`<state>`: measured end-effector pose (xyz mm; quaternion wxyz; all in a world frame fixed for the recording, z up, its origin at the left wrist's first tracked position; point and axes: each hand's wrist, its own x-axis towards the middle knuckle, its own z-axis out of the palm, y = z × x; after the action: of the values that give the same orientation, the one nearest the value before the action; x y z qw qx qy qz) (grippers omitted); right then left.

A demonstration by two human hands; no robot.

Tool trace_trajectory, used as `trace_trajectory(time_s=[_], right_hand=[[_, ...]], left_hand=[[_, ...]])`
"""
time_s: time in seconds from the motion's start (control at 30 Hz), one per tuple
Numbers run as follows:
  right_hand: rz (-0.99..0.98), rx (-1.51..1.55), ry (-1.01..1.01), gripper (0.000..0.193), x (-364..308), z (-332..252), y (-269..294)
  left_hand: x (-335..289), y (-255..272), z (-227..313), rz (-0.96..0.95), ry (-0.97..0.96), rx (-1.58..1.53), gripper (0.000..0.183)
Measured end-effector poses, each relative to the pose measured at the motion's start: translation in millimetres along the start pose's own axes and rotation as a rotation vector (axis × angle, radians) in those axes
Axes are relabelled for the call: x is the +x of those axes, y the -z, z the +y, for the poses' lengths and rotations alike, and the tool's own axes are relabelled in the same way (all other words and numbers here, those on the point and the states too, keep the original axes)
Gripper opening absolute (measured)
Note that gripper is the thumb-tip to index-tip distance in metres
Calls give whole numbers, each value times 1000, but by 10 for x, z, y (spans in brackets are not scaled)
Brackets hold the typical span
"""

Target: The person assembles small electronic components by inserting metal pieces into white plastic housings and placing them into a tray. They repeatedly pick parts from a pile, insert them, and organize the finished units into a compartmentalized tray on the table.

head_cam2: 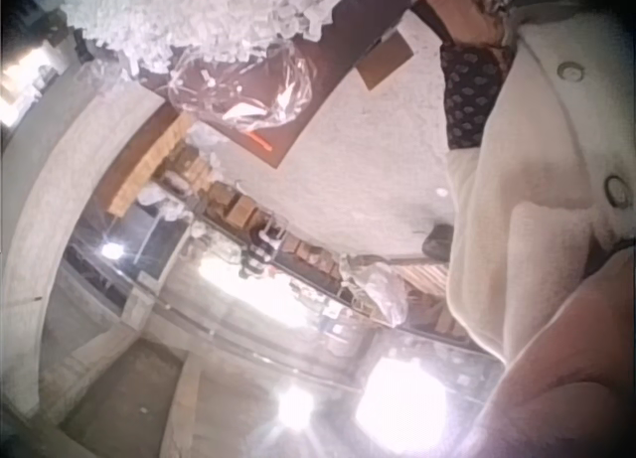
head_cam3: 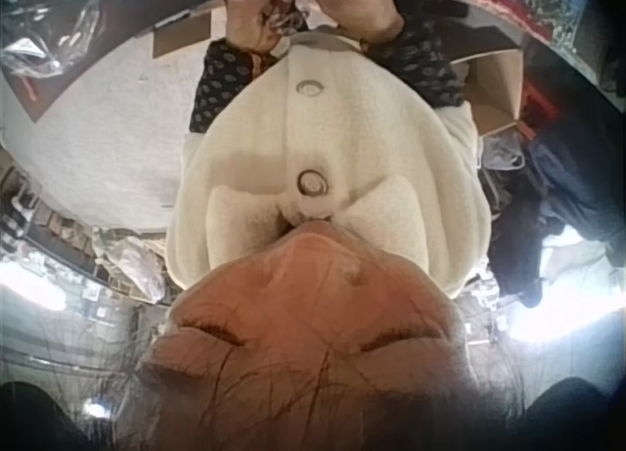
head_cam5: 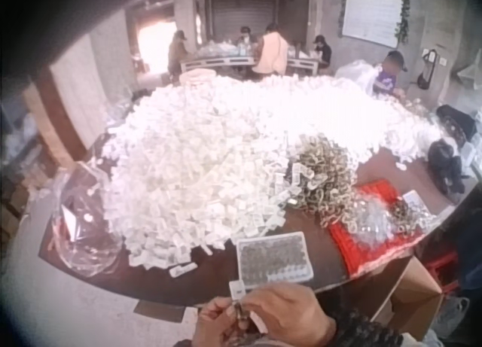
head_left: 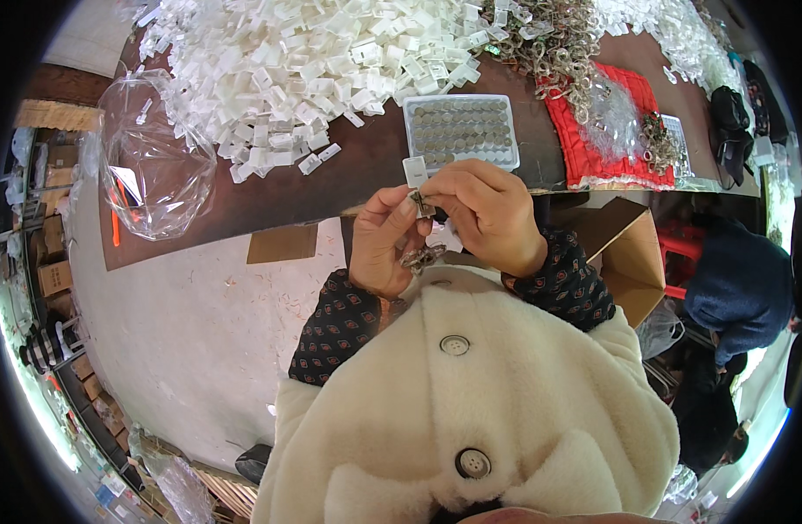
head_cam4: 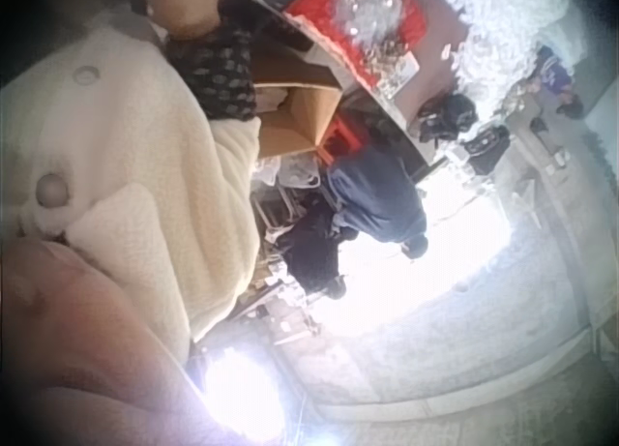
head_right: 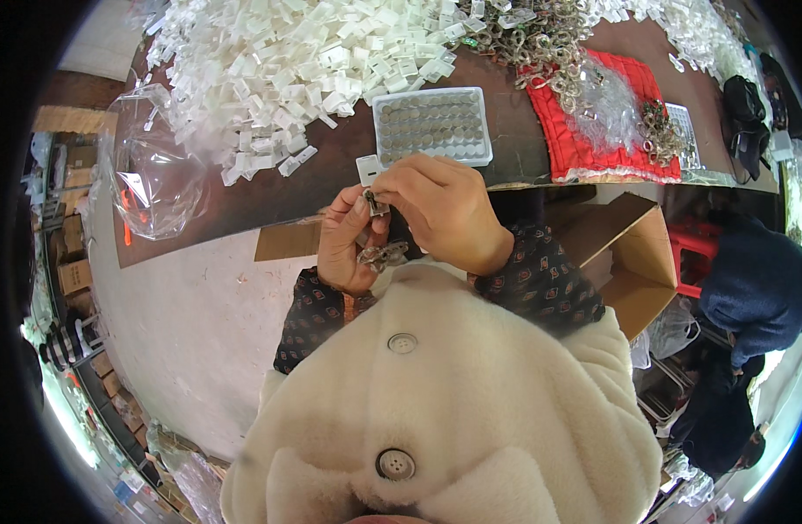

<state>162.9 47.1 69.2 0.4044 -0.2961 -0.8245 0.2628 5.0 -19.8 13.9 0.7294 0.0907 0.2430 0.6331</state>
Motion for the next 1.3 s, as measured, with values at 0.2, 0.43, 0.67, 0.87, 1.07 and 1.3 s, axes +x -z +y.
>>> trace_trajectory(time_s=[0.2,0.43,0.67,0.87,1.07,1.3], right_hand=[[-1,46,74,22,-31,-64,31],[-75,760,-723,20,75,-29,-32],[-66,752,-111,26,13,-11,-7],[-20,539,67,28,-4,8,-66],[78,476,81,27,-41,-26,-163],[92,392,89,24,-79,-31,-157]], left_hand=[[-27,-82,8,81,-4,-78,16],[-48,-48,26,-43,88,45,15],[-80,3,-2,-54,82,-59,32],[-84,-107,16,-200,176,-156,34],[-74,-218,10,-247,195,-224,36],[-152,-227,-96,41,193,-221,36]])
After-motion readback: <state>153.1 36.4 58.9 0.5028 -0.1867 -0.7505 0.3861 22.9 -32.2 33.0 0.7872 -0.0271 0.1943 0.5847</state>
